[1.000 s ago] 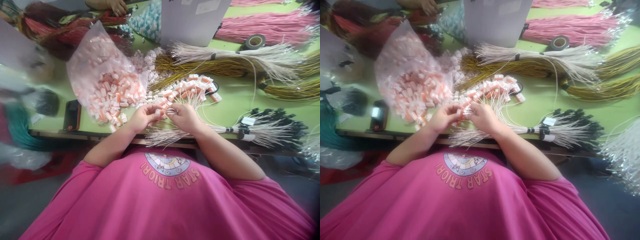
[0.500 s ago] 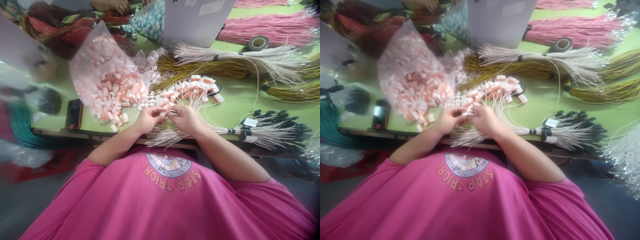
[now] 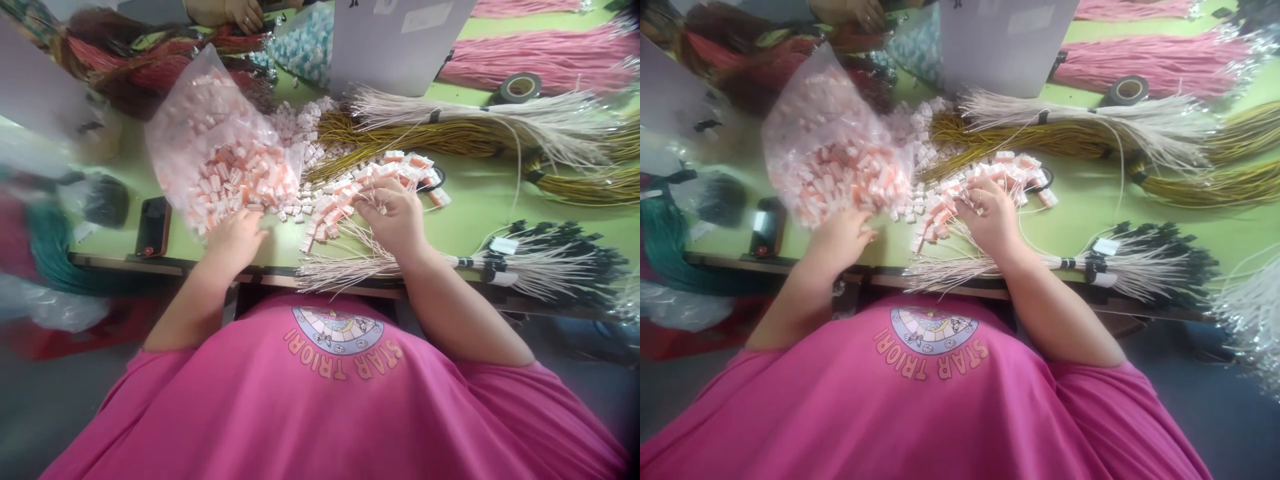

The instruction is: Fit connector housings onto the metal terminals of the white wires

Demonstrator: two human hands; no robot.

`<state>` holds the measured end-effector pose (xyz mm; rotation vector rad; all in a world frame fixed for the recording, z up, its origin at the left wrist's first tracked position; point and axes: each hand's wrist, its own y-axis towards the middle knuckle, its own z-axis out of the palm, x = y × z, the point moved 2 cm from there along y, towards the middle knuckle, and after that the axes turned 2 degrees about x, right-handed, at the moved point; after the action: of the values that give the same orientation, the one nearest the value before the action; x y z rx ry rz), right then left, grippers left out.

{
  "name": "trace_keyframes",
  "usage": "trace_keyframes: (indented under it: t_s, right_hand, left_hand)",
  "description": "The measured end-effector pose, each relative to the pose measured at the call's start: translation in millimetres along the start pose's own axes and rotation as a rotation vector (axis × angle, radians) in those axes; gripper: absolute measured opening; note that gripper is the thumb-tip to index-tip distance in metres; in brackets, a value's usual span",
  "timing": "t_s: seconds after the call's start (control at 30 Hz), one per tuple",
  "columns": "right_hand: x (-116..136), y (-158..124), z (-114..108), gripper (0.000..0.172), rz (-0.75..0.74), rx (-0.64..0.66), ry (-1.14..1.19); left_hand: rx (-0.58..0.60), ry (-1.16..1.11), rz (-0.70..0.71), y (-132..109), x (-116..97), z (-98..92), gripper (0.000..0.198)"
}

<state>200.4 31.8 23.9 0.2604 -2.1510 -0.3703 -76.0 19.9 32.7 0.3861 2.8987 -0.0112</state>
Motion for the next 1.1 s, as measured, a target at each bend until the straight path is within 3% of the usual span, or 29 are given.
trace_keyframes:
  t_s: [0.1, 0.17, 0.27, 0.43, 0.5, 0.67, 0.8, 0.87, 1.0, 1.1]
  right_hand:
    - [3, -4, 1, 0.008, -0.019, -0.066, 0.024]
    - [4, -7, 3, 0.008, 0.011, 0.008, 0.072]
    - [8, -9, 5, 0.011, 0.044, 0.150, 0.118]
    - [15, -9, 4, 0.012, 0.080, 0.284, 0.136]
    - [15, -9, 5, 0.014, 0.092, 0.322, 0.161]
    - [13, -11, 8, 0.019, 0.037, 0.338, 0.122]
    - [9, -13, 12, 0.021, 0.041, 0.348, 0.067]
    - [9, -14, 14, 0.025, 0.061, 0.337, 0.038]
    - [12, -13, 14, 0.009, 0.026, 0.303, -0.053]
    - [14, -13, 13, 0.016, 0.026, 0.293, -0.050]
  left_hand:
    - [0.126, 0.243, -0.053, -7, 15, 1.7, 0.021]
    - [0.170, 0.280, -0.008, -8, 14, 6.6, 0.020]
    - [0.129, 0.173, 0.059, -3, 8, 12.8, 0.023]
    - [0.032, -0.118, -0.002, 11, -3, 11.0, 0.009]
    - [0.005, -0.335, -0.015, 15, -13, 7.6, 0.006]
    - [0.215, -1.160, 0.017, 24, -49, 14.9, 0.021]
    - [0.327, -1.524, -0.127, 33, -66, 31.5, 0.022]
    - [0.394, -1.650, -0.173, 35, -70, 38.3, 0.027]
    - [0.456, -1.745, -0.186, 34, -73, 44.2, 0.033]
    - [0.472, -1.765, -0.184, 32, -73, 45.6, 0.039]
